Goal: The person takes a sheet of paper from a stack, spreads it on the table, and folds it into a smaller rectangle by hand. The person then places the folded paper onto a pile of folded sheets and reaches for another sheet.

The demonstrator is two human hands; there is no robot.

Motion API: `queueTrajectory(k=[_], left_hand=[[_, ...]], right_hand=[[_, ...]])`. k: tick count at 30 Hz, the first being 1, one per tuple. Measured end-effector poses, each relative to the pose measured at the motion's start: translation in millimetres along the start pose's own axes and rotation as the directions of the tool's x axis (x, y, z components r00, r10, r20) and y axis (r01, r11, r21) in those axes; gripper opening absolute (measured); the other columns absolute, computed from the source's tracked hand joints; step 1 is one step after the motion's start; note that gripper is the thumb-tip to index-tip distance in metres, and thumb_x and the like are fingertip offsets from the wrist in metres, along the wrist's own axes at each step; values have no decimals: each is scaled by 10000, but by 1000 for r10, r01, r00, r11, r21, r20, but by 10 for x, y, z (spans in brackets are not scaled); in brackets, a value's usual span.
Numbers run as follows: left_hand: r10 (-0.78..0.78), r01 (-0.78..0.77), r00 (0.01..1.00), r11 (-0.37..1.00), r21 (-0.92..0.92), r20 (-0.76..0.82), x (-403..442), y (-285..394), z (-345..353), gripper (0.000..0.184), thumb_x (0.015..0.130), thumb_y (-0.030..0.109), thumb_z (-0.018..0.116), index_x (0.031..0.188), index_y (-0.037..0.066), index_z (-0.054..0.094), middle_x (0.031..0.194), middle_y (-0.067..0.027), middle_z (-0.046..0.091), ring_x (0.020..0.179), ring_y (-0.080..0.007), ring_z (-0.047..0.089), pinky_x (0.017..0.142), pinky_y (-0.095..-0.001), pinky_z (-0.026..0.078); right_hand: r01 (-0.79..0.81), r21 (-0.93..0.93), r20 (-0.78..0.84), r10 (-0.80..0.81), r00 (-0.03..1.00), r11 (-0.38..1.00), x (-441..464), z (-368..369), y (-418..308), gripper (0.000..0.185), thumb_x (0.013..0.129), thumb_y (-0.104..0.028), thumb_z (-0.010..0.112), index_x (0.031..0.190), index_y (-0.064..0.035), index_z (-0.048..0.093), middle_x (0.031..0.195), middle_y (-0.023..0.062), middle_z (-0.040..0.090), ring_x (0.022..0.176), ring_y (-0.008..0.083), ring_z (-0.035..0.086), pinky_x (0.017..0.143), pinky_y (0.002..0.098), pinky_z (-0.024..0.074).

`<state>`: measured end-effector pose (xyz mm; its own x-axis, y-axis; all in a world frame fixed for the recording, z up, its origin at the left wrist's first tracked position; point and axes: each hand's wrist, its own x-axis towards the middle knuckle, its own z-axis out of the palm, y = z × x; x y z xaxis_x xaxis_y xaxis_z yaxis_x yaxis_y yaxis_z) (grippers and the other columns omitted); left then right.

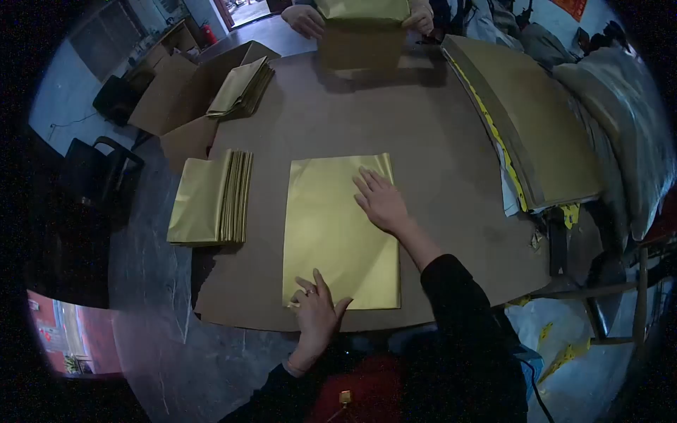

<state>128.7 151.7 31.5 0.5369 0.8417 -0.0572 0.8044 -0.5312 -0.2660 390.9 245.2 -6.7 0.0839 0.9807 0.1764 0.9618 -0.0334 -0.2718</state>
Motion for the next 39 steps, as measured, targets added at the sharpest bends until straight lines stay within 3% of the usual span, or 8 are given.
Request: queueTrajectory(k=[2, 10, 14, 16, 26, 30, 35, 39], left_hand=[[3, 2, 995, 999, -52, 97, 27, -20, -40, 872, 822, 670, 414, 1370, -3, 336, 1257, -343, 403, 863, -410, 537, 693, -519, 518], [-15, 17, 1000, 997, -75, 23, -4, -12, -1, 882, 809, 668, 439, 1377, 3, 321, 1273, -341, 381, 884, -415, 525, 687, -540, 505], [-22, 23, 999, 998, -58, 26, -8, -12, 33, 886, 811, 681, 418, 1382, 11, 319, 1272, -337, 390, 873, -403, 525, 690, -524, 504], [-26, 28, 999, 998, -58, 37, -3, -8, -12, 877, 818, 684, 401, 1380, 15, 326, 1270, -330, 398, 871, -396, 528, 683, -511, 505], [-25, 28, 1000, 986, -162, 19, 35, -9, 132, 885, 816, 650, 450, 1386, -9, 292, 1271, -353, 376, 897, -451, 520, 722, -537, 490], [-9, 5, 999, 996, -91, -39, 8, -3, 101, 873, 834, 656, 410, 1381, -16, 303, 1260, -367, 389, 878, -420, 521, 709, -455, 510], [-11, 10, 1000, 998, -68, -20, 7, -11, 8, 880, 827, 667, 404, 1383, -8, 308, 1257, -358, 397, 862, -401, 520, 706, -441, 514], [-30, 19, 998, 985, -173, -63, 10, -33, 118, 843, 834, 641, 428, 1380, 7, 323, 1247, -351, 403, 866, -392, 527, 695, -445, 514]], right_hand=[[-61, -29, -5, 61, 998, 998, 67, -15, 65, 525, 972, -376, 293, 1397, -69, 304, 1469, 132, 251, 1368, 265, 210, 1112, 402, 187], [-247, -135, 45, 255, 966, 960, 355, -69, 287, 599, 972, -416, 216, 1433, -34, 187, 1509, 121, 141, 1395, 251, 129, 1139, 391, 106], [-267, -85, 1, 269, 963, 960, 344, 0, 307, 611, 970, -422, 219, 1435, -29, 170, 1511, 118, 134, 1397, 244, 120, 1137, 416, 100], [-304, -155, -60, 299, 952, 940, 242, 38, 272, 620, 966, -428, 250, 1422, -11, 197, 1498, 140, 172, 1389, 251, 162, 1130, 437, 120], [-173, -138, -121, 157, 980, 975, -1020, -65, -312, 630, 938, -414, 385, 1379, 24, 286, 1457, 163, 264, 1362, 274, 234, 1098, 485, 167], [-116, -115, -101, 105, 989, 987, -1419, -112, -450, 619, 925, -398, 423, 1362, 28, 323, 1446, 164, 284, 1350, 264, 259, 1098, 472, 177], [-72, -153, -34, 67, 997, 986, -1672, -211, -531, 627, 909, -395, 450, 1364, 16, 323, 1456, 146, 274, 1353, 262, 256, 1081, 490, 210], [-34, -120, 24, 37, 999, 992, -1843, -299, -495, 662, 891, -410, 471, 1375, 8, 301, 1466, 135, 257, 1357, 265, 249, 1085, 488, 202]])
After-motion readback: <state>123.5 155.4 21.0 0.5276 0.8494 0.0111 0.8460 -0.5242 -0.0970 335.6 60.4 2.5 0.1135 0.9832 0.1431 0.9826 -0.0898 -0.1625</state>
